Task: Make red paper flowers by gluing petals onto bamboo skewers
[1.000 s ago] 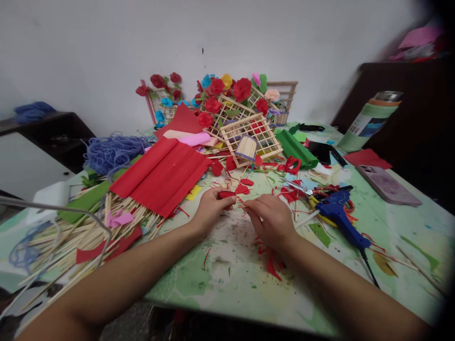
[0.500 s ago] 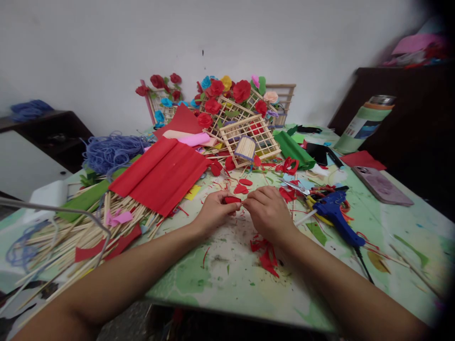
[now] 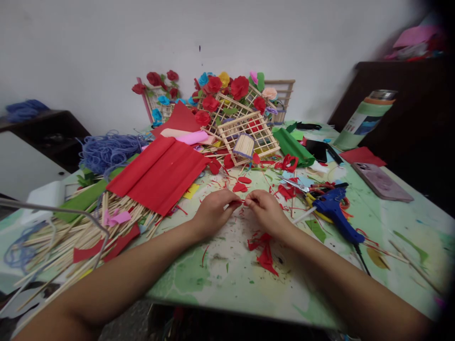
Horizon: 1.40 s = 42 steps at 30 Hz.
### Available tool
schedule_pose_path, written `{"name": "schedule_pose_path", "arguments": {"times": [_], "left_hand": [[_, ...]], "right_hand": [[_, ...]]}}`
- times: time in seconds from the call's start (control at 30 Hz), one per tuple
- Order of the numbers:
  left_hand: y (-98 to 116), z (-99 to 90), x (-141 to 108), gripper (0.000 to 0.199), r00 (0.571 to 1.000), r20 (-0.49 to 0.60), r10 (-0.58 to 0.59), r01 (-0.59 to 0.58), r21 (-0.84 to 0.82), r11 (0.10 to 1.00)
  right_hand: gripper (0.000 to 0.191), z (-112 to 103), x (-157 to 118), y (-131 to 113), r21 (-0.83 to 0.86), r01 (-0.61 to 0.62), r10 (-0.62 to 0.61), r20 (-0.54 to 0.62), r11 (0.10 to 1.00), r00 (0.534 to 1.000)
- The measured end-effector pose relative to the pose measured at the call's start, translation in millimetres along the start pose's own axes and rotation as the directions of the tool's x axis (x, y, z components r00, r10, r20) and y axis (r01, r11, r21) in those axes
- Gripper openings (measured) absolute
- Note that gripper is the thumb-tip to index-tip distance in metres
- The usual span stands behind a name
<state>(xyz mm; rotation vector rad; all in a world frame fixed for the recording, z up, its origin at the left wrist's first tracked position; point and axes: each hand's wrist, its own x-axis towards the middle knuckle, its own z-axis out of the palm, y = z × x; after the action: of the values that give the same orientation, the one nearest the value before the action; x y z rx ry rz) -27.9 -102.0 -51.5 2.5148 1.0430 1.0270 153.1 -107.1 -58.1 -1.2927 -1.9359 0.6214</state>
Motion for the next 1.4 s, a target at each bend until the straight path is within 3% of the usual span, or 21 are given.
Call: {"name": "schedule_pose_path", "arguments": {"times": [0.2,0.37,0.43,0.53,0.6,0.67,0.73,0.8,0.9,1.0,1.1,1.17,1.3,1.4], "left_hand": [[-0.3,-1.3,1.7,0.008,0.999,-0.04,0.009,-0.01,-0.019,1.0],[-3.3,-1.9,1.2,0.013,0.992,-0.089,0.092,-0.096,-0.046,0.994],[-2.3,-3.2,1.2,0.012,0.99,-0.117,0.077,-0.089,-0.109,0.99],[1.0,-5.2,1.6,0.021,0.993,-0.112,-0.044,0.003,-0.342,0.94],[2.9,-5.1,1.9,0.033,0.985,-0.035,-0.171,0.116,-0.596,0.794],[4.1,-3.4,2.3,0.035,0.956,0.07,-0.285,0.232,-0.772,0.591],[4.7,-0.9,3.0,0.031,0.916,0.169,-0.365,0.334,-0.823,0.458],[5.3,0.7,4.3,0.025,0.882,0.259,-0.393,0.423,-0.803,0.42],[5.7,0.0,6.5,0.023,0.868,0.315,-0.384,0.476,-0.748,0.462],[3.7,-3.1,8.1,0.022,0.889,0.277,-0.365,0.453,-0.642,0.618],[-0.1,-6.0,8.6,0.017,0.948,0.179,-0.265,0.318,-0.433,0.844],[-2.2,-7.2,8.5,0.013,0.978,0.145,-0.152,0.192,-0.317,0.929],[-2.7,-7.1,8.4,0.012,0.984,0.166,-0.063,0.107,-0.272,0.956],[-2.4,-7.1,9.4,0.014,0.981,0.159,-0.114,0.159,-0.307,0.938]], "right_hand": [[0.02,1.4,3.8,-0.2,0.316,-0.152,0.132,0.087,0.937,0.988],[0.016,-3.9,3.2,-7.2,0.391,-0.147,0.117,0.099,0.909,0.988],[0.015,-6.4,1.4,-9.7,0.287,-0.058,0.054,0.023,0.956,0.998],[0.014,-10.3,-2.0,-13.1,-0.03,0.187,-0.189,-0.153,0.982,0.97],[0.013,-12.7,-4.0,-14.5,-0.255,0.338,-0.39,-0.193,0.906,0.9],[0.013,-14.4,-5.6,-14.6,-0.42,0.447,-0.551,-0.165,0.79,0.818],[0.013,-15.1,-6.6,-13.5,-0.517,0.509,-0.649,-0.124,0.688,0.751],[0.013,-14.7,-7.1,-11.9,-0.555,0.528,-0.681,-0.099,0.643,0.725],[0.014,-12.9,-7.2,-11.1,-0.525,0.514,-0.648,-0.097,0.678,0.756],[0.014,-10.6,-6.7,-13.8,-0.421,0.441,-0.523,-0.097,0.793,0.847],[0.016,-8.7,-5.2,-16.2,-0.282,0.285,-0.316,-0.07,0.916,0.946],[0.019,-8.1,-3.0,-13.9,-0.166,0.148,-0.158,-0.046,0.975,0.986],[0.025,-10.1,3.2,-0.3,0.033,-0.101,0.101,-0.006,0.994,0.995],[0.028,-15.0,6.1,5.9,-0.034,-0.052,0.05,-0.061,0.998,0.997]]}}
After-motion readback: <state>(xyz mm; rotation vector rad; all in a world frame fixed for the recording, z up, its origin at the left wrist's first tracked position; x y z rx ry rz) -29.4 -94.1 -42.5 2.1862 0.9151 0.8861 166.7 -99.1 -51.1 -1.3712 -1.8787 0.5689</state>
